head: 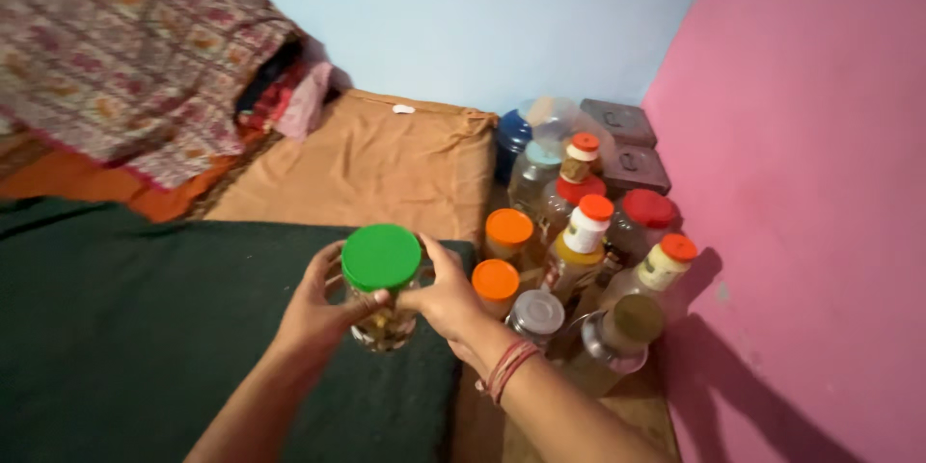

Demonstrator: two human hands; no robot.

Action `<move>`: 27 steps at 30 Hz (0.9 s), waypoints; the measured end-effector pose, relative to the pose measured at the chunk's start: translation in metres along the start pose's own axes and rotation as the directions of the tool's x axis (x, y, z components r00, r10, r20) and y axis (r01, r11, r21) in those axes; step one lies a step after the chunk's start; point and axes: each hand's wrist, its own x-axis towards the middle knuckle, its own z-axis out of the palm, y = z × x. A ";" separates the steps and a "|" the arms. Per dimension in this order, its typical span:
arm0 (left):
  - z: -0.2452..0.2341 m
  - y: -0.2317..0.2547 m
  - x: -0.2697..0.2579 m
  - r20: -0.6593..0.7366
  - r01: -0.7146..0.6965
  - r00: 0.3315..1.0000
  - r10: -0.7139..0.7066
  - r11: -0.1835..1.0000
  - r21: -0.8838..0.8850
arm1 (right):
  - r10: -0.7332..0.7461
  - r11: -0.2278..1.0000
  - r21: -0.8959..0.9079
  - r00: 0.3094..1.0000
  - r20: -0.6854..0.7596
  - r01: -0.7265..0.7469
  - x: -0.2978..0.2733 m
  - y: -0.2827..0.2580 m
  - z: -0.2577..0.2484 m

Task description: The person picks up various plastic jars and bottles from a wooden shelf and places them one by one onto a dark green mat on the floor. The person handles containers with different colored lids, including red, green, yellow, and white, moving them from the shelf to the mat in a sequential manner.

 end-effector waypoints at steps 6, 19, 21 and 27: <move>-0.086 0.066 -0.087 -0.149 0.085 0.986 -0.070 0.992 0.098 | -0.049 0.982 0.190 0.958 0.281 -0.005 -0.051 -0.059 0.097; -0.249 0.152 -0.245 -0.177 -0.033 0.983 0.038 0.999 0.034 | -0.275 0.918 -0.231 0.937 0.217 0.323 -0.154 -0.115 0.269; -0.261 0.160 -0.258 -0.190 -0.058 0.980 0.058 0.998 0.007 | -0.252 0.913 -0.261 0.936 0.247 0.314 -0.163 -0.128 0.277; -0.279 0.169 -0.278 -0.314 -0.044 0.948 0.045 0.999 0.008 | -0.353 0.894 -0.167 0.882 0.311 0.416 -0.165 -0.149 0.302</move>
